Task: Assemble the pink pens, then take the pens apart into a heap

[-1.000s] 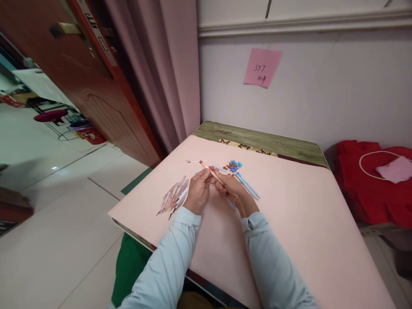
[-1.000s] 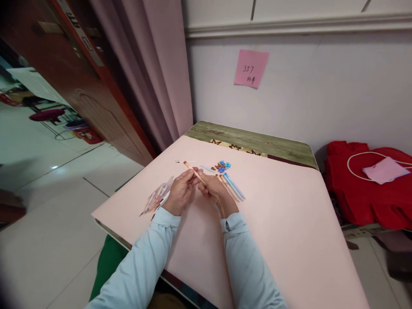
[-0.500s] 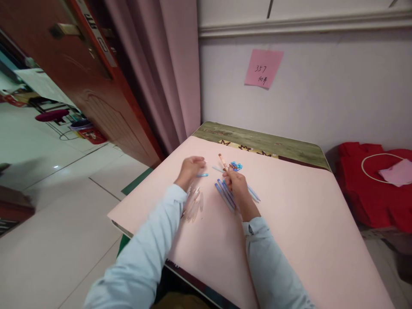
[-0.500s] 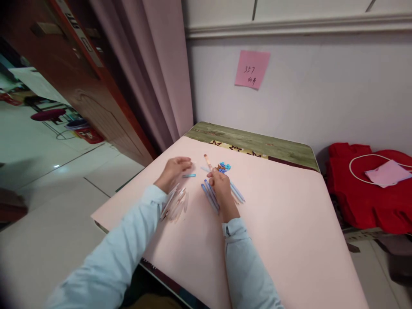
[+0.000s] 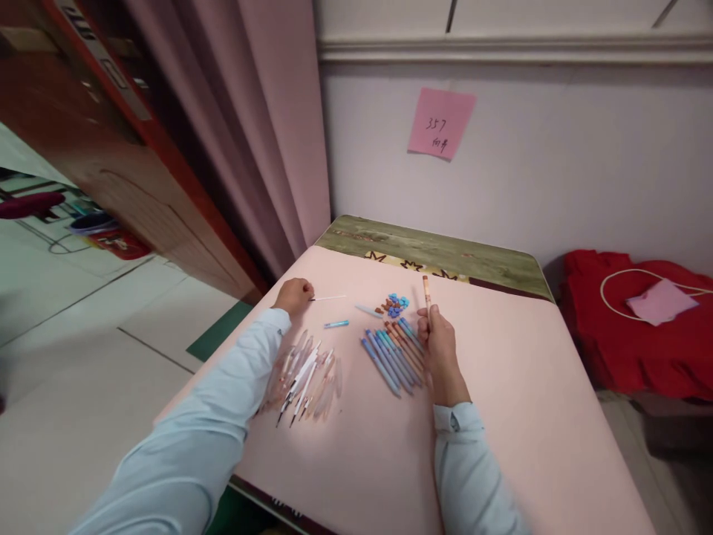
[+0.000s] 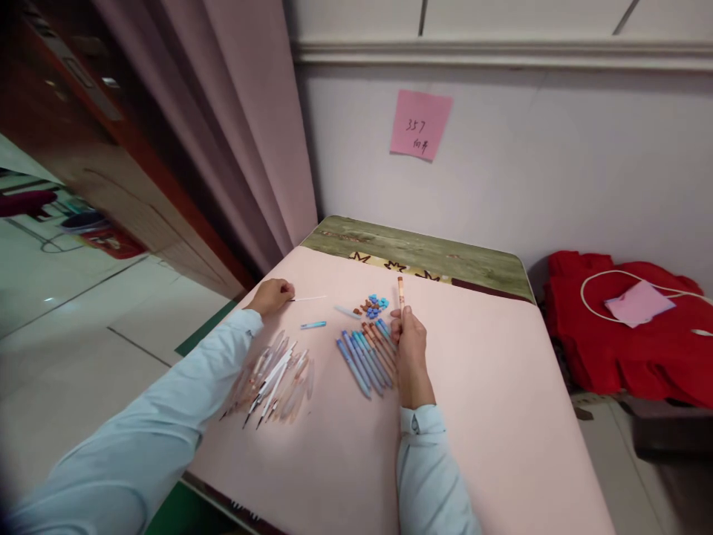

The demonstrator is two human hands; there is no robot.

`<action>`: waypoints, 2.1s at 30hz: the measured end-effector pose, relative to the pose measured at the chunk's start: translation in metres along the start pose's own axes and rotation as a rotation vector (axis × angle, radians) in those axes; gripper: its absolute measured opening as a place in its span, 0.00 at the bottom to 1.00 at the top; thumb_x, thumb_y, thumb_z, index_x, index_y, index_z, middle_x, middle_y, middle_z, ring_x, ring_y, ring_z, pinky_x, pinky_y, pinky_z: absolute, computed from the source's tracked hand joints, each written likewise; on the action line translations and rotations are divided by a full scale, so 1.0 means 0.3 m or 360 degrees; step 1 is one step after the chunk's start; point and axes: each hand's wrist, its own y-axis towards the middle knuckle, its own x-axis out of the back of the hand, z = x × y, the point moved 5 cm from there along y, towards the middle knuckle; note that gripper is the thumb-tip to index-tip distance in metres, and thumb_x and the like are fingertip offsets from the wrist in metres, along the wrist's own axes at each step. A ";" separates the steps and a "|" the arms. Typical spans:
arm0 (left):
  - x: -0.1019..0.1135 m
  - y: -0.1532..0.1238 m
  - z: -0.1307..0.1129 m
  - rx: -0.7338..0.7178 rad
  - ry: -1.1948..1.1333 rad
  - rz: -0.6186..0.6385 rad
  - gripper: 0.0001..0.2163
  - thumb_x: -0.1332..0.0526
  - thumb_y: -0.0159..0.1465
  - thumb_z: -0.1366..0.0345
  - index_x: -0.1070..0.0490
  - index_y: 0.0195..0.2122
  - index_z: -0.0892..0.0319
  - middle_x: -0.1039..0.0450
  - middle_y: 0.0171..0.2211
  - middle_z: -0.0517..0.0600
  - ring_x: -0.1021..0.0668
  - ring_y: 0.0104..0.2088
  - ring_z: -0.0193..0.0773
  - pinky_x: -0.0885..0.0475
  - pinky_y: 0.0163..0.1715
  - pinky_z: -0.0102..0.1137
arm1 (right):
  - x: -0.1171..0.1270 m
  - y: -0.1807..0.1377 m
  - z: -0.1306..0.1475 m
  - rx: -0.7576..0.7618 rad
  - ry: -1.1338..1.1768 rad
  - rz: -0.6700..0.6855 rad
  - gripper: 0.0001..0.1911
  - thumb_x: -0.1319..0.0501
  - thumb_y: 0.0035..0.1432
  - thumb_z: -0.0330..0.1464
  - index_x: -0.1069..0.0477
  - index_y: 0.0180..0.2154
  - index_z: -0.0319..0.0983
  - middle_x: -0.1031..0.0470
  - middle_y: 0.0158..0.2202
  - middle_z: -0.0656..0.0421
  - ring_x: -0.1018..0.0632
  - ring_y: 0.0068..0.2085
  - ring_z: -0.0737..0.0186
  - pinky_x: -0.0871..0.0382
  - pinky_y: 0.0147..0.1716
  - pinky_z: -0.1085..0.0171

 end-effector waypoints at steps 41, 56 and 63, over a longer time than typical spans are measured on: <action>-0.151 -0.625 -0.339 0.0246 -0.2329 0.0542 0.13 0.27 0.52 0.62 0.22 0.35 0.64 0.20 0.31 0.53 0.22 0.31 0.34 0.29 0.38 0.29 | -0.317 -0.404 -0.037 -0.0716 -0.0052 0.0937 0.22 0.42 0.62 0.51 0.39 0.28 0.41 0.52 0.17 0.71 0.53 0.18 0.72 0.58 0.18 0.70; -0.160 -0.586 -0.301 0.0445 -0.2314 0.0337 0.12 0.26 0.49 0.65 0.22 0.31 0.65 0.20 0.33 0.55 0.20 0.36 0.38 0.28 0.44 0.32 | -0.253 -0.362 -0.054 -0.0391 -0.0298 0.0452 0.25 0.28 0.43 0.50 0.31 0.31 0.38 0.30 0.25 0.63 0.31 0.25 0.70 0.38 0.24 0.69; -0.180 -0.575 -0.293 0.0411 -0.2245 0.0383 0.12 0.26 0.50 0.63 0.23 0.31 0.65 0.20 0.31 0.54 0.20 0.32 0.36 0.27 0.38 0.30 | -0.272 -0.373 -0.086 -0.0593 -0.0222 0.0523 0.29 0.44 0.56 0.57 0.28 0.32 0.36 0.35 0.19 0.64 0.37 0.18 0.71 0.46 0.18 0.70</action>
